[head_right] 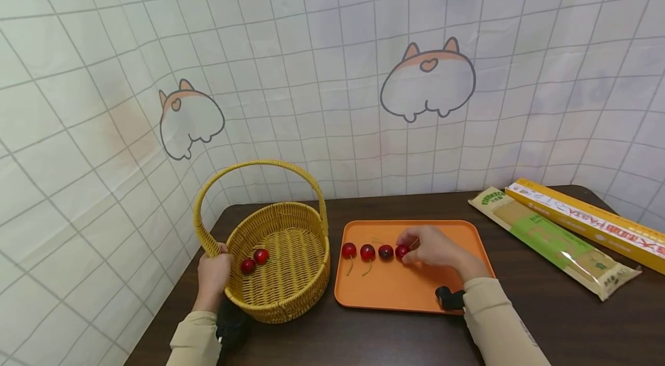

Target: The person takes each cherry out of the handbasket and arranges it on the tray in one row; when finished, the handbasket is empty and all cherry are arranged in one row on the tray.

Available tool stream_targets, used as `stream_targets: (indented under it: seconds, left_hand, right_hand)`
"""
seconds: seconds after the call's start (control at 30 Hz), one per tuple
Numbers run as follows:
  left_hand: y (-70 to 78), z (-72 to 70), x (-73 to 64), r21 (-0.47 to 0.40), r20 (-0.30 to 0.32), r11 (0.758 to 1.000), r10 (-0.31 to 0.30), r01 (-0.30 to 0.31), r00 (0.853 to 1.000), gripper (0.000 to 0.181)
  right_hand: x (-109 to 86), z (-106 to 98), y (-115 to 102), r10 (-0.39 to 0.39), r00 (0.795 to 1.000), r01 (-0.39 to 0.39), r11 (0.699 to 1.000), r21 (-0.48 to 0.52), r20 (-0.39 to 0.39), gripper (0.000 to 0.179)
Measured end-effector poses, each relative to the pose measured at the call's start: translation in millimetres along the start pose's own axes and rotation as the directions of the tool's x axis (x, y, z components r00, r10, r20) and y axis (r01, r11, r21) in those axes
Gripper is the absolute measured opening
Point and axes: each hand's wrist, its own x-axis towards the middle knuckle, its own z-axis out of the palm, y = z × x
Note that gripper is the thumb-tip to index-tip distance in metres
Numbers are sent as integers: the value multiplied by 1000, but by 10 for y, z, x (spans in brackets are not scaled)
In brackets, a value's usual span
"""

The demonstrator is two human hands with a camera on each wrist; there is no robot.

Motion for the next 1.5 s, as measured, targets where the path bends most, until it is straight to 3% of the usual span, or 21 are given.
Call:
stream_targets:
  seconds: [1.1, 1.23, 1.37, 1.5]
  left_hand:
    - [-11, 8, 20, -16, -5, 1000, 7, -7, 1000, 15]
    - [-10, 7, 20, -14, -5, 1000, 10, -10, 1000, 14]
    - [-4, 3, 15, -21, -2, 1000, 9, -9, 1000, 15]
    - [-2, 2, 11, -19, -1, 1000, 5, -5, 1000, 15]
  right_hand:
    - [-38, -43, -37, 20, 1000, -20, 1000, 11, -9, 35]
    - [-44, -78, -78, 30, 998, -31, 999, -7, -52, 34]
    - [-45, -97, -203, -6, 992, 0, 999, -44, -126, 31]
    - [-38, -72, -360, -57, 988, 47, 996, -71, -145, 29]
